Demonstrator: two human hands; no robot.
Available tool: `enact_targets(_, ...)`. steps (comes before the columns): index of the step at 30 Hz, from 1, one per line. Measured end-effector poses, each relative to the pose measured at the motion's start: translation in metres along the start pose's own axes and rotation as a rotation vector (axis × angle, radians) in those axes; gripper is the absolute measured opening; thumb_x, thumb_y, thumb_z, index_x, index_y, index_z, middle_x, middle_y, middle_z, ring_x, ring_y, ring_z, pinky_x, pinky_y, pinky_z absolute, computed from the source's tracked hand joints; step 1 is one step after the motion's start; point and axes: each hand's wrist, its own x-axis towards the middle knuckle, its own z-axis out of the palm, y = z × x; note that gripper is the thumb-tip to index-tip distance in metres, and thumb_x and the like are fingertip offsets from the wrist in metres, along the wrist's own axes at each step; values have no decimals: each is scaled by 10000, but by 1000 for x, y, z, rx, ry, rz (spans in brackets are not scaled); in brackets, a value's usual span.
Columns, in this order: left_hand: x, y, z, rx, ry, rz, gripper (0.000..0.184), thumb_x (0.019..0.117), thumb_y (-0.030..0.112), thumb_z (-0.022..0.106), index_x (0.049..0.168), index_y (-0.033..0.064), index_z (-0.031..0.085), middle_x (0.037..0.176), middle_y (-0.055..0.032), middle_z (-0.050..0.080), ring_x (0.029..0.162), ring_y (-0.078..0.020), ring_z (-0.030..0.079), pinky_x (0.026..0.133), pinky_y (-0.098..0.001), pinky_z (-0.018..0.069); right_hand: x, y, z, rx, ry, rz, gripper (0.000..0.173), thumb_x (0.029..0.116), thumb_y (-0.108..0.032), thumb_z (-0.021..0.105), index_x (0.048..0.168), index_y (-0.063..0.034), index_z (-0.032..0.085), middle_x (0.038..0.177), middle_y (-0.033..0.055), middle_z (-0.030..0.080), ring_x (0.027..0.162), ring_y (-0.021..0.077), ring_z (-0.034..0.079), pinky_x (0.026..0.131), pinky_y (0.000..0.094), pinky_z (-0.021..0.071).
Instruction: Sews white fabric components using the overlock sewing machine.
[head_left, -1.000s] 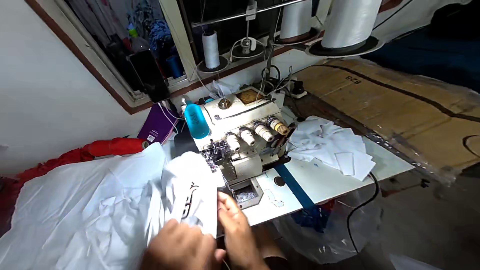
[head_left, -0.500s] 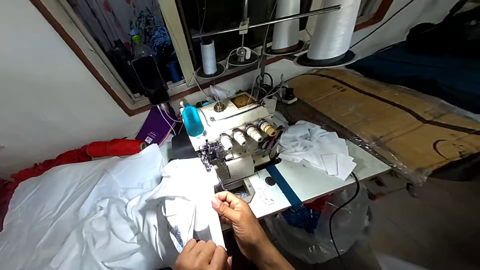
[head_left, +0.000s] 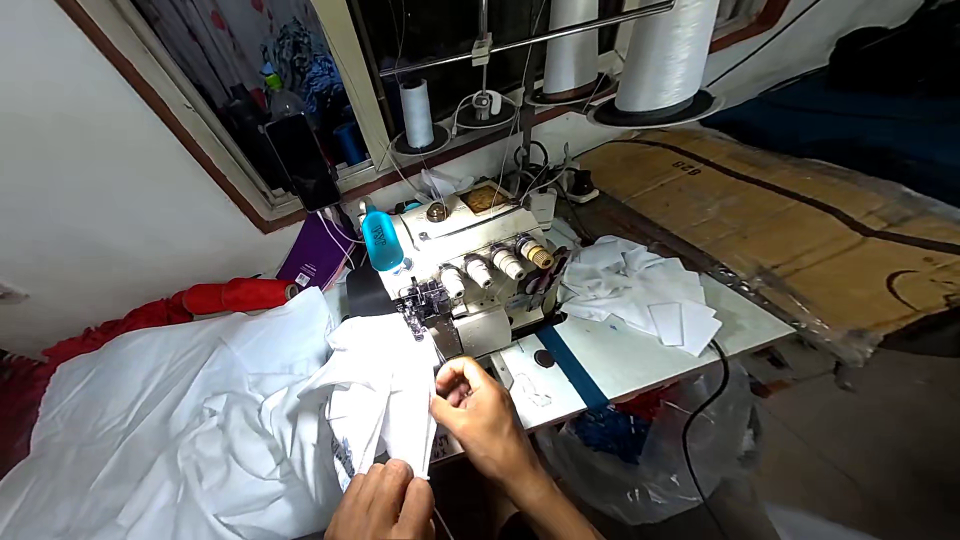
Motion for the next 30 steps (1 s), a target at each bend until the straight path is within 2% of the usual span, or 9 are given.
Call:
enact_targets(3, 1, 4, 2, 10, 44, 18, 128, 865, 66, 618, 743, 66, 659, 769, -107, 677, 686, -230, 661, 604, -326, 533, 19, 4, 6, -353, 74, -519, 284, 801, -116, 699, 1073, -77, 769, 1137, 85, 734, 1039, 216, 714, 822, 369, 613)
enact_targets(6, -2, 8, 4, -3, 37, -40, 74, 865, 53, 619, 814, 33, 669, 792, -121, 692, 697, -233, 682, 624, -329, 556, 45, 4, 6, -442, -9, -748, 71, 866, -126, 647, 850, -131, 716, 894, 19, 717, 847, 182, 692, 685, 328, 575)
enact_targets(9, -5, 10, 4, 3, -90, -188, 202, 850, 51, 677, 1009, -71, 708, 816, -168, 692, 690, -296, 703, 626, -400, 589, 44, 11, 12, -368, 77, -795, 146, 885, -103, 624, 746, -92, 668, 732, 37, 661, 715, 168, 673, 628, 300, 565)
enact_targets(13, -6, 16, 11, 23, -124, -106, 257, 944, 203, 647, 757, 31, 690, 676, -112, 632, 615, -264, 655, 556, -387, 532, 14, 12, 28, -91, 293, -364, 144, 783, -67, 745, 714, -47, 620, 754, 43, 658, 692, 96, 642, 623, 224, 541)
enact_targets(16, -6, 19, 15, 60, -60, -29, 325, 967, 246, 615, 697, 69, 659, 655, -80, 607, 646, -243, 631, 596, -365, 510, -2, -5, 16, 294, 102, 228, 221, 822, 0, 719, 1021, -8, 624, 833, 31, 640, 695, 70, 625, 623, 211, 537)
enact_targets(18, -9, 18, 17, 22, -55, -20, 311, 959, 238, 628, 699, 69, 662, 769, -112, 654, 773, -268, 664, 675, -357, 548, -12, -10, 4, 480, -31, 406, 251, 880, -14, 708, 1119, -11, 634, 865, 53, 693, 710, 106, 677, 620, 253, 574)
enact_targets(22, -11, 23, 16, -61, -132, -57, 266, 952, 177, 640, 727, 42, 682, 1221, -221, 700, 1127, -374, 670, 909, -395, 574, -44, -9, -3, 534, -132, 449, 173, 922, -20, 652, 1088, -17, 700, 801, 24, 740, 694, 77, 703, 641, 250, 590)
enact_targets(25, -16, 25, 18, -56, -147, -59, 252, 958, 152, 617, 743, 34, 678, 1241, -212, 707, 1127, -364, 683, 907, -394, 573, -58, -10, -6, 518, -172, 425, 148, 924, -49, 632, 1040, -32, 722, 725, -12, 698, 617, 46, 656, 574, 226, 558)
enact_targets(30, -20, 28, 19, -22, -95, 4, 246, 956, 144, 600, 753, 40, 692, 1164, -197, 743, 1029, -306, 725, 864, -359, 573, -62, -16, -20, 606, -280, 388, 300, 908, -34, 484, 1099, -30, 716, 826, -31, 717, 672, 22, 653, 616, 218, 559)
